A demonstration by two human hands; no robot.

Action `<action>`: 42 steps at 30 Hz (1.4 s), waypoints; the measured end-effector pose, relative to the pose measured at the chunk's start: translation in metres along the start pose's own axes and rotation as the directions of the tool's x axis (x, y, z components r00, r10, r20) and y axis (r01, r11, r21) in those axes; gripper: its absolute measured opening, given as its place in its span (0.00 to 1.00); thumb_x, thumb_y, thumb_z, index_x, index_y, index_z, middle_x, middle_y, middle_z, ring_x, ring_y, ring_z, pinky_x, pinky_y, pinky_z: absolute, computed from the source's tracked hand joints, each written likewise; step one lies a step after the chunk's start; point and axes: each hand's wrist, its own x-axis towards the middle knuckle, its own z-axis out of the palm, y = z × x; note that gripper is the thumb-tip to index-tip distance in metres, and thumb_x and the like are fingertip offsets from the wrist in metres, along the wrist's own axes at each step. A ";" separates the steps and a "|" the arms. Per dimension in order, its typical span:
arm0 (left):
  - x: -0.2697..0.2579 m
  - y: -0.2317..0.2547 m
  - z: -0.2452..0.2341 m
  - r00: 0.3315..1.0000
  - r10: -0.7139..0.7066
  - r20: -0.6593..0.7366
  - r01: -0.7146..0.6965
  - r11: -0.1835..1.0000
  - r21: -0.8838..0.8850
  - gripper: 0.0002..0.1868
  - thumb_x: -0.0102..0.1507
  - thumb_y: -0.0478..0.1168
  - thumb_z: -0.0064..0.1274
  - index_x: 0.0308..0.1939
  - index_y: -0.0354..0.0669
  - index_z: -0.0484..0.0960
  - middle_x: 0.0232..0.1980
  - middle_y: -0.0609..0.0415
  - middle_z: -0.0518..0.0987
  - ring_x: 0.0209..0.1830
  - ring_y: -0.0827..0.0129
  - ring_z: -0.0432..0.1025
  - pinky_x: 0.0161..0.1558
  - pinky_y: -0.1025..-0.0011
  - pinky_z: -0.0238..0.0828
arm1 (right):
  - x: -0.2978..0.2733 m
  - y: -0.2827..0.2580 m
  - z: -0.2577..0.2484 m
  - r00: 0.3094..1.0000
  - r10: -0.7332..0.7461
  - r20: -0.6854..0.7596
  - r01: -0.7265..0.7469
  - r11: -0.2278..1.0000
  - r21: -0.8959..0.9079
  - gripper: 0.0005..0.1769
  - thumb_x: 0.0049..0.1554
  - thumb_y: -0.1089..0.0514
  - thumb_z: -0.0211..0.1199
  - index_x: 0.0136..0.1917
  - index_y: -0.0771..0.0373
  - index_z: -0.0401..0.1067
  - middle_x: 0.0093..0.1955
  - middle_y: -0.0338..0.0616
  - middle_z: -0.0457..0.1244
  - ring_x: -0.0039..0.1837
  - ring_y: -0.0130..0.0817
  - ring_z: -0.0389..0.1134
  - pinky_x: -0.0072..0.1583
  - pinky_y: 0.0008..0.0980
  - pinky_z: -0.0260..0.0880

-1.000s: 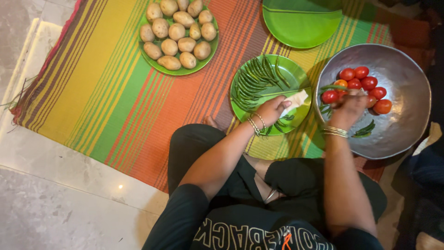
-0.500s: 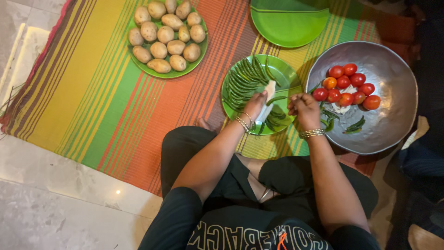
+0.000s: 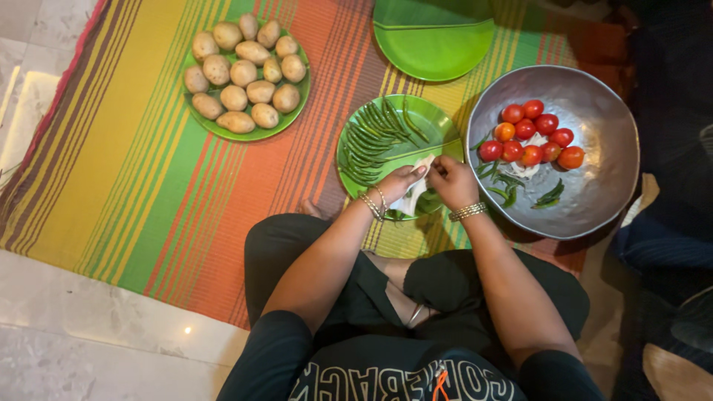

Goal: The person wipes individual green chilies with a white cloth, picking them from a plate and placing them back after cleaning, while sitting near a bowl of tomatoes and a plate of potatoes.

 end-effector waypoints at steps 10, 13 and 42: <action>0.001 0.001 0.001 0.995 0.045 -0.086 -0.045 0.999 0.007 0.32 0.69 0.59 0.46 0.60 0.31 0.76 0.44 0.50 0.82 0.36 0.71 0.74 0.38 0.72 0.73 | 0.016 0.018 -0.033 0.863 0.053 -0.503 0.022 0.989 0.143 0.04 0.62 0.62 0.67 0.47 0.66 0.75 0.39 0.40 0.70 0.39 0.23 0.68 0.45 0.26 0.70; 0.003 0.005 0.000 0.993 0.005 -0.120 -0.026 0.984 -0.175 0.31 0.70 0.58 0.46 0.59 0.30 0.77 0.46 0.49 0.83 0.39 0.68 0.78 0.42 0.71 0.77 | 0.019 0.017 -0.036 0.872 0.171 -0.458 0.013 0.928 0.372 0.04 0.63 0.62 0.67 0.50 0.65 0.75 0.39 0.39 0.67 0.38 0.21 0.64 0.42 0.26 0.65; -0.021 0.040 -0.003 0.926 -0.105 -0.363 -0.018 0.947 -0.319 0.26 0.66 0.64 0.47 0.45 0.47 0.82 0.23 0.62 0.72 0.16 0.76 0.63 0.19 0.76 0.59 | -0.015 -0.025 -0.002 0.587 -0.228 0.777 -0.116 0.926 0.360 0.08 0.59 0.60 0.66 0.52 0.62 0.79 0.41 0.33 0.70 0.43 0.20 0.65 0.48 0.25 0.66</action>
